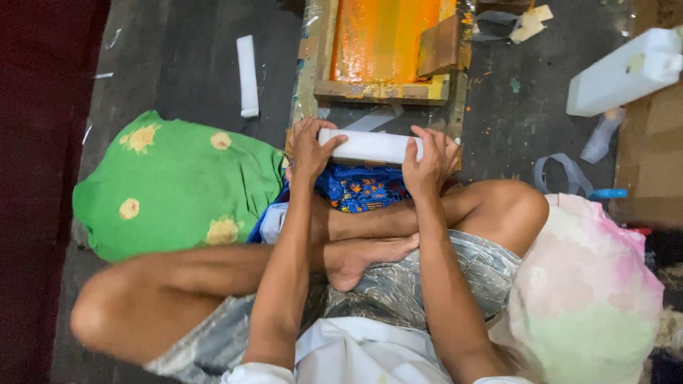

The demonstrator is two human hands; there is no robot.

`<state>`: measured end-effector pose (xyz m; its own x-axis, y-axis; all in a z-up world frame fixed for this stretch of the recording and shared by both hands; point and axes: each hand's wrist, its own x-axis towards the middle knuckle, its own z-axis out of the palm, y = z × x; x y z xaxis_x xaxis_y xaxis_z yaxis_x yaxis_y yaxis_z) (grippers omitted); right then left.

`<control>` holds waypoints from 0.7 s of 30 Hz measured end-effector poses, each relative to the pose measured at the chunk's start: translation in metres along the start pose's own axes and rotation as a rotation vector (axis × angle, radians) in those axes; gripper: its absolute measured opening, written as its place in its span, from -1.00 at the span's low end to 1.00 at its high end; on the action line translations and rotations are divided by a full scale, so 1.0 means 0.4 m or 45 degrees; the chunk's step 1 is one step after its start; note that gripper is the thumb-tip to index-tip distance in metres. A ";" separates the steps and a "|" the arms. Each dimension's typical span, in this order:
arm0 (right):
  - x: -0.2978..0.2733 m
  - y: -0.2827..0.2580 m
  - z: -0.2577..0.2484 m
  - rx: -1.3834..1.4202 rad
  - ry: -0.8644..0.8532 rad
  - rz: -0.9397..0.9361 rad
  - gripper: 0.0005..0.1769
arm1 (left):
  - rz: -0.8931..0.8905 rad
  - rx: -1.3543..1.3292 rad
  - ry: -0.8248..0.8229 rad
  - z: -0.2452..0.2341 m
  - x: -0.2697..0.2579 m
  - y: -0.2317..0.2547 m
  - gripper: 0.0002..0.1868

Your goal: The person sits cross-legged and uses a roller to spread orange ink evenly across a screen printing frame. They then place a white sheet of paper onto the frame, roll the inked screen over it to transfer the design, and peel the paper off to reveal the printed result.

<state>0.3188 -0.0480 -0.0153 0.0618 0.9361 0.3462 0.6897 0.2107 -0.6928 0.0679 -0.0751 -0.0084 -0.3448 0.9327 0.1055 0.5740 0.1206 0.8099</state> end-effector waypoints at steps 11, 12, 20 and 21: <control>0.007 0.010 0.011 0.057 -0.123 0.059 -0.70 | 0.120 0.055 0.154 0.032 0.006 -0.053 -0.84; 0.011 0.014 0.017 0.056 -0.107 0.071 -0.70 | 0.135 0.055 0.140 0.040 0.007 -0.065 -0.84; 0.019 0.009 0.021 -0.004 -0.101 0.202 -0.66 | 0.090 0.007 0.133 0.054 0.008 -0.089 -0.85; 0.020 0.004 0.021 -0.011 -0.092 0.201 -0.66 | 0.097 -0.001 0.130 0.051 0.009 -0.089 -0.85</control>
<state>0.3145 -0.0377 -0.0190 0.1180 0.9752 0.1871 0.6817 0.0574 -0.7294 0.0615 -0.0690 -0.0488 -0.3743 0.8996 0.2250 0.6006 0.0503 0.7980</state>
